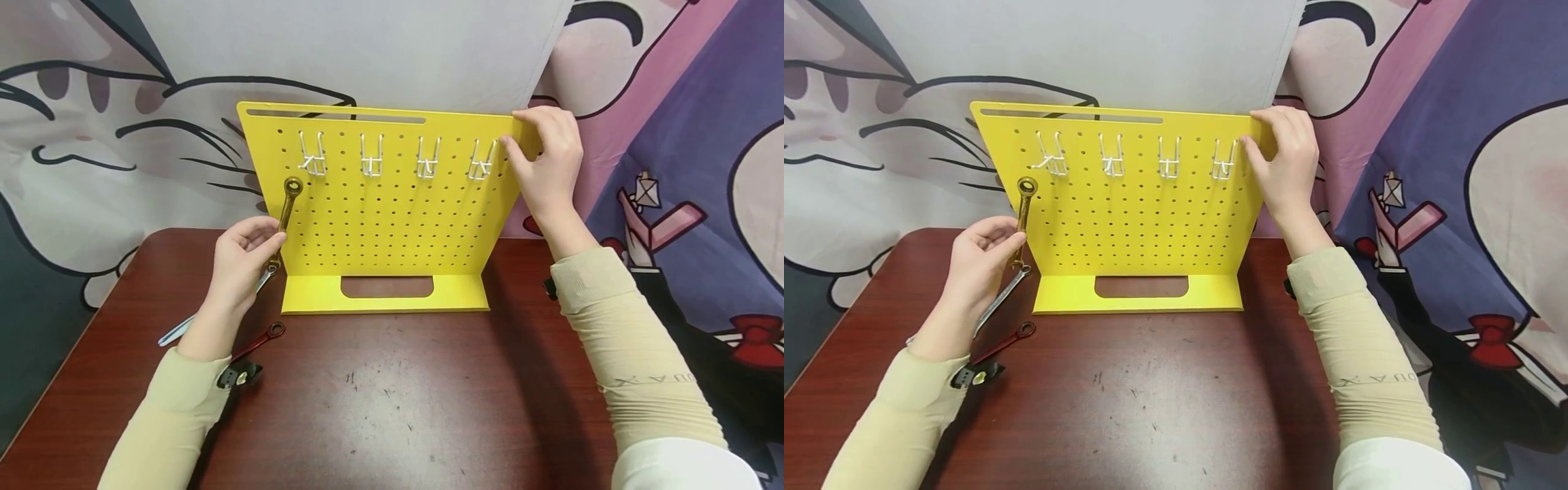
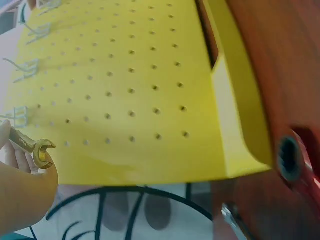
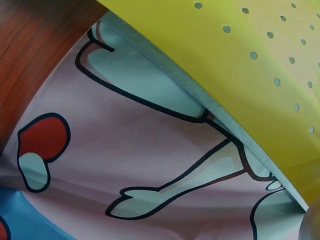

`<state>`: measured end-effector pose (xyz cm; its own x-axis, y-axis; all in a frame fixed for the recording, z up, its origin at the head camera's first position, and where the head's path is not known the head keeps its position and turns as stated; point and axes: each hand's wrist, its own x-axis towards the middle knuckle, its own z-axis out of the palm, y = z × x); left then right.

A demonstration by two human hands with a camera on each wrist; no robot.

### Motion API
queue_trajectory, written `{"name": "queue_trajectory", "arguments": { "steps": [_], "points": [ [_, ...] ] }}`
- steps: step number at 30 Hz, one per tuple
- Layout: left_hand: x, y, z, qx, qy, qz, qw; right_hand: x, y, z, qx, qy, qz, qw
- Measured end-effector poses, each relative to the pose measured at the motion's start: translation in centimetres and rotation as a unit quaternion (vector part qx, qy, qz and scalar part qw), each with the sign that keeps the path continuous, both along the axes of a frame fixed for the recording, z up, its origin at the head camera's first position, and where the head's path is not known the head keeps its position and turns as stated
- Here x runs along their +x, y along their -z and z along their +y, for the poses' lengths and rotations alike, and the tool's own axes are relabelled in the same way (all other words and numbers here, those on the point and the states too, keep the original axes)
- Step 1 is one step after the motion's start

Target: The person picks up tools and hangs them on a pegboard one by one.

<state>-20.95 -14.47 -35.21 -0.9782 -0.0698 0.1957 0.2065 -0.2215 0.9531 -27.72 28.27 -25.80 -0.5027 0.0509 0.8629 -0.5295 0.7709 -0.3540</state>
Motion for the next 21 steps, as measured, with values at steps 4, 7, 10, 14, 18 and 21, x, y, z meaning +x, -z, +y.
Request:
{"name": "queue_trajectory", "arguments": {
  "steps": [4,7,10,14,18,21],
  "points": [
    [-0.4,-0.8,0.9,0.019,-0.007,0.005,0.9998,0.0,-0.1,0.0,-0.001,0.002,0.001,1.0],
    [-0.7,-1.1,1.4,0.026,-0.016,0.0,0.9995,0.0,-0.1,0.0,-0.001,0.003,0.001,1.0],
    [-0.9,-1.3,1.7,0.042,-0.015,-0.012,0.9989,0.0,-0.1,0.0,-0.001,0.002,0.001,1.0],
    [-1.1,-1.2,2.0,0.048,-0.011,-0.023,0.9985,0.1,-0.1,-0.1,-0.008,0.0,-0.004,1.0],
    [-1.3,-1.0,2.3,0.038,-0.02,-0.033,0.9985,0.2,-0.2,-0.2,-0.019,-0.002,-0.009,0.9998],
    [-1.4,-0.9,2.6,0.034,-0.029,-0.041,0.9982,0.2,-0.1,-0.2,-0.009,0.0,-0.005,0.9999]
  ]
}}
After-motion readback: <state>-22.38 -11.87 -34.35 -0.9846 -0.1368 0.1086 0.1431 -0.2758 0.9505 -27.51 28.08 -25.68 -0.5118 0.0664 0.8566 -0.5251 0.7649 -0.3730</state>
